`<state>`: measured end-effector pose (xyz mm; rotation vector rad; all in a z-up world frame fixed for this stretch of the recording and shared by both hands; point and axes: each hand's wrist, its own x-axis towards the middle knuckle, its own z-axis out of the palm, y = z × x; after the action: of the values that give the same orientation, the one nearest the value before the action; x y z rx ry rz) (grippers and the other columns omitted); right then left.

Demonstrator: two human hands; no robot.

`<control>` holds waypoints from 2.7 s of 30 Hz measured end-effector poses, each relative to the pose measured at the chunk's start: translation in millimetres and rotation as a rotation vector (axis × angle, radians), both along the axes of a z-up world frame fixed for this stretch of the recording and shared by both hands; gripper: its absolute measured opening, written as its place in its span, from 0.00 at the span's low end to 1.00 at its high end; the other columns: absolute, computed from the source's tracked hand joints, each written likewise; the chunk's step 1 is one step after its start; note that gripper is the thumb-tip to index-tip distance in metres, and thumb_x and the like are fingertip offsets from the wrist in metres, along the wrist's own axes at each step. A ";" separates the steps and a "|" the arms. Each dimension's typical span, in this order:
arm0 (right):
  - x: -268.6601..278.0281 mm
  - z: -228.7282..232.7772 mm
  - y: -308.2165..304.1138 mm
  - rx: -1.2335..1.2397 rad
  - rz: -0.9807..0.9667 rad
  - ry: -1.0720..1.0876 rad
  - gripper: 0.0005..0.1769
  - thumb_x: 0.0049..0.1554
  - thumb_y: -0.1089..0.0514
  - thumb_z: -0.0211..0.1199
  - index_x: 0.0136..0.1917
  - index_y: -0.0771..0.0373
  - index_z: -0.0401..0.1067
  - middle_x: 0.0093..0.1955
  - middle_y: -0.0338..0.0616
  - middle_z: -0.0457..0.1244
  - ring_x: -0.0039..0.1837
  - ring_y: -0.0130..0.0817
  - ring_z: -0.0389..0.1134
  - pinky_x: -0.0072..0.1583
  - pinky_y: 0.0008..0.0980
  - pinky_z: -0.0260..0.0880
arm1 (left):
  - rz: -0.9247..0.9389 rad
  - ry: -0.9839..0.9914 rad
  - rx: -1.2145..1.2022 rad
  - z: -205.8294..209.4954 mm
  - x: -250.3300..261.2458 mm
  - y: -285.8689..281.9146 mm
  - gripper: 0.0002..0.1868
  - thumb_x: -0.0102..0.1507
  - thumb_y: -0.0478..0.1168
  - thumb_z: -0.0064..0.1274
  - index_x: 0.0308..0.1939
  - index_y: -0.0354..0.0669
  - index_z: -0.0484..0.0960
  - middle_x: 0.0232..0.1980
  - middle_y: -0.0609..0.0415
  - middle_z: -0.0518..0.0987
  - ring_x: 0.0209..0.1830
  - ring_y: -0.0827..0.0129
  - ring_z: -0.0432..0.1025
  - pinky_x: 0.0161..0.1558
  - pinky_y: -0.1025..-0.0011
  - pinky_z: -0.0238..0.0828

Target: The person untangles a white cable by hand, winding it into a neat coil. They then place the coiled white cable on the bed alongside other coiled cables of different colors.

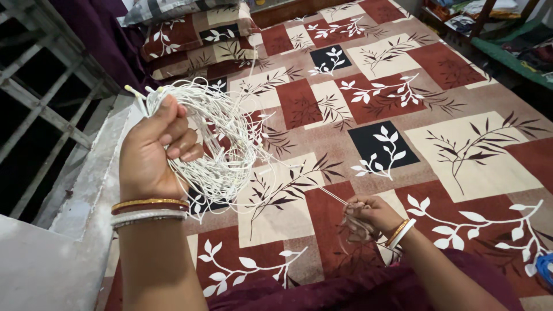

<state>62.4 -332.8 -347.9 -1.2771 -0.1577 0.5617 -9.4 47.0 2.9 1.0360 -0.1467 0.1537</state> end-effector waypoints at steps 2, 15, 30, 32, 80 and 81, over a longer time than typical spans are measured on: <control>-3.1 -0.5 -5.1 0.004 0.028 -0.072 0.07 0.59 0.64 0.60 0.50 0.69 0.75 0.38 0.41 0.68 0.38 0.26 0.69 0.40 0.25 0.72 | 0.015 0.008 0.024 -2.7 0.4 0.0 0.13 0.72 0.44 0.50 0.37 0.41 0.74 0.21 0.68 0.58 0.18 0.82 0.53 0.24 0.78 0.51; -10.1 -18.6 -23.4 -0.183 0.010 -0.182 0.13 0.56 0.68 0.60 0.55 0.65 0.74 0.42 0.37 0.66 0.43 0.22 0.66 0.44 0.24 0.69 | 0.087 0.024 -0.029 -14.5 -1.5 7.5 0.12 0.71 0.45 0.52 0.37 0.42 0.74 0.21 0.68 0.58 0.18 0.82 0.52 0.24 0.78 0.52; -2.5 -21.1 -55.7 -0.889 -0.029 -0.452 0.11 0.52 0.59 0.68 0.50 0.62 0.80 0.38 0.42 0.73 0.40 0.28 0.72 0.45 0.29 0.73 | 0.207 0.077 -0.058 -49.0 6.5 38.0 0.13 0.70 0.44 0.52 0.34 0.41 0.74 0.20 0.67 0.58 0.17 0.81 0.51 0.23 0.77 0.50; -1.7 -21.3 -64.7 -0.896 -0.037 -0.458 0.12 0.51 0.58 0.69 0.50 0.61 0.80 0.39 0.41 0.74 0.41 0.28 0.74 0.46 0.30 0.74 | 0.245 0.105 -0.036 -53.6 9.2 42.6 0.13 0.69 0.44 0.53 0.34 0.41 0.74 0.20 0.67 0.58 0.17 0.81 0.51 0.23 0.77 0.50; 9.4 -28.3 -202.9 -0.626 -0.411 0.028 0.18 0.64 0.57 0.57 0.58 0.73 0.78 0.42 0.57 0.70 0.42 0.48 0.71 0.42 0.43 0.76 | 0.561 0.013 -0.255 -95.5 -21.3 167.8 0.13 0.75 0.46 0.52 0.38 0.45 0.73 0.23 0.67 0.58 0.22 0.80 0.54 0.30 0.77 0.55; 10.3 -29.3 -214.6 -0.637 -0.432 0.010 0.18 0.63 0.58 0.58 0.57 0.75 0.78 0.43 0.56 0.70 0.42 0.46 0.71 0.42 0.43 0.76 | 0.575 0.005 -0.257 -99.7 -20.2 172.7 0.13 0.75 0.45 0.52 0.38 0.45 0.73 0.23 0.67 0.57 0.22 0.80 0.53 0.30 0.76 0.55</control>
<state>72.6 -547.4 -377.2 -1.8601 0.3280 0.2431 -29.6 219.7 -96.8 0.7979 0.1770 0.6745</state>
